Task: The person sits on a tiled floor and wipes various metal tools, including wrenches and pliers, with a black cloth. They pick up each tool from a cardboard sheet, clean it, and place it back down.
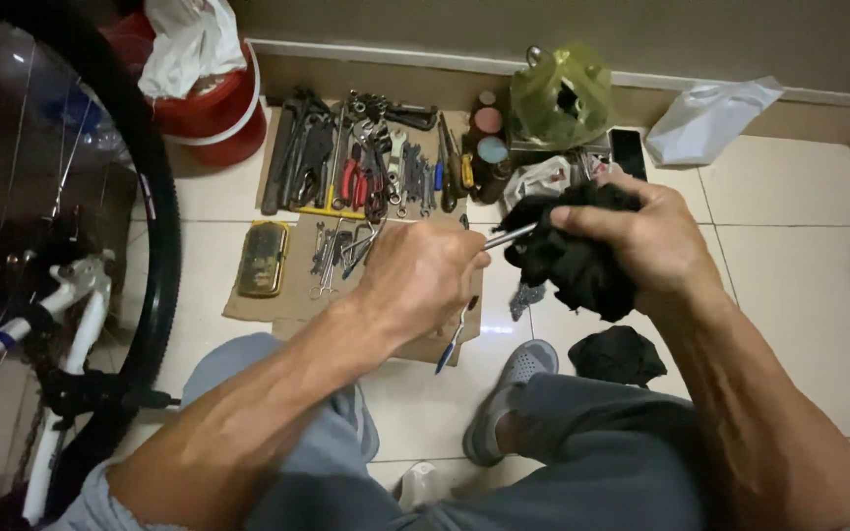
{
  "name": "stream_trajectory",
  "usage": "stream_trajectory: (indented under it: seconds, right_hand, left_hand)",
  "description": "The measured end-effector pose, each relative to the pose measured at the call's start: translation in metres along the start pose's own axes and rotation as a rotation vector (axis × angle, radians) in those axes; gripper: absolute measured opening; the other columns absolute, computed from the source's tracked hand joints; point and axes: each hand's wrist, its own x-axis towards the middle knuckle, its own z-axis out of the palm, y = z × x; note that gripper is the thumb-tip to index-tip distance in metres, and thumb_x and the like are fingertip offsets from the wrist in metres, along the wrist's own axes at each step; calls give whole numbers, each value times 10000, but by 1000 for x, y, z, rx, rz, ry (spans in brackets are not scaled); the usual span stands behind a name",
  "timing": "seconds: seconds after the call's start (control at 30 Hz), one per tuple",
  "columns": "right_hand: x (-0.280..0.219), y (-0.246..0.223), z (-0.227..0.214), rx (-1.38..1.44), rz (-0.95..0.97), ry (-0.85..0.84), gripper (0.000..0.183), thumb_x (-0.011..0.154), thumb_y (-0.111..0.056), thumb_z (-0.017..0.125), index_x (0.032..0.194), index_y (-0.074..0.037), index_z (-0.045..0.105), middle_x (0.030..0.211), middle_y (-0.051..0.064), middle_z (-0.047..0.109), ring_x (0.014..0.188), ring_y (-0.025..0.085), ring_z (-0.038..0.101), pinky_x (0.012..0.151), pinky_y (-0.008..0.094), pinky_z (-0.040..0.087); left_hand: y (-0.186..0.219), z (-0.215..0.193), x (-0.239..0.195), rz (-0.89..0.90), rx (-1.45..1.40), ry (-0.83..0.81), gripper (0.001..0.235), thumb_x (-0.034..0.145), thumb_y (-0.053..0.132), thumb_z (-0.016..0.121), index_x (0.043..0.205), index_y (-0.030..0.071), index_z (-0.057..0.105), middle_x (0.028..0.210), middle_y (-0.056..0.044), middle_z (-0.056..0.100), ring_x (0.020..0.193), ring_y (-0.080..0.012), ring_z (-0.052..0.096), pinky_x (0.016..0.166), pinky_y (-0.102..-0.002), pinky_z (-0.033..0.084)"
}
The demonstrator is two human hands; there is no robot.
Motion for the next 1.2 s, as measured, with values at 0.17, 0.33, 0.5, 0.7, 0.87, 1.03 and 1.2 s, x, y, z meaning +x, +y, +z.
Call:
stream_trajectory:
  seconds: [0.17, 0.33, 0.5, 0.7, 0.87, 1.03, 1.2]
  right_hand:
    - [0, 13, -1, -496, 63, -149, 152, 693, -126, 857, 811, -81, 771, 665, 149, 618, 627, 257, 629, 557, 398, 521]
    - [3, 17, 4, -588, 43, -141, 223, 744, -209, 841, 935, -107, 787, 761, 156, 674, 711, 270, 665, 653, 418, 529]
    - [26, 47, -19, -603, -316, -74, 257, 844, -302, 845, 1078, -221, 775, 895, 125, 693, 822, 287, 680, 728, 423, 512]
    - [29, 51, -32, -498, -748, -115, 126, 1046, -46, 757, 1090, -41, 639, 1006, 66, 610, 908, 182, 547, 773, 306, 454]
    - [21, 49, -21, -517, -546, -32, 162, 1016, -117, 787, 1132, -45, 701, 1055, 69, 695, 918, 156, 620, 734, 273, 498]
    - [21, 59, -21, -419, -496, 31, 152, 1043, -156, 792, 1102, -78, 675, 1010, 41, 662, 915, 142, 607, 767, 276, 489]
    - [28, 68, -29, -227, -317, 85, 215, 1038, -187, 801, 965, -142, 603, 876, -43, 583, 782, 67, 537, 656, 238, 456]
  left_hand:
    - [-13, 9, -8, 86, 332, -123, 241, 905, 112, 492, 818, 66, 712, 762, -145, 708, 770, -436, 715, 671, -565, 575]
    - [-20, 11, -2, 106, 309, -146, 217, 886, 118, 510, 814, 144, 714, 738, -111, 709, 704, -393, 727, 618, -508, 599]
    - [14, -9, 2, -9, 183, -143, 176, 858, 132, 564, 811, 101, 730, 632, -132, 685, 563, -341, 713, 478, -450, 584]
    - [46, -19, 8, -550, -747, -350, 225, 968, 178, 636, 994, -25, 731, 789, -131, 719, 503, -147, 611, 431, -269, 538]
    - [43, 12, 5, -765, -871, -290, 478, 873, 180, 701, 1297, -38, 667, 907, -180, 744, 586, -226, 694, 505, -314, 591]
    - [51, 37, -1, -704, -1008, -184, 259, 880, 147, 727, 1081, -15, 743, 835, -155, 728, 618, -214, 705, 492, -280, 550]
    - [60, 5, 10, -712, -637, -237, 230, 863, 247, 731, 1013, 82, 789, 789, -37, 766, 593, -120, 706, 703, -247, 589]
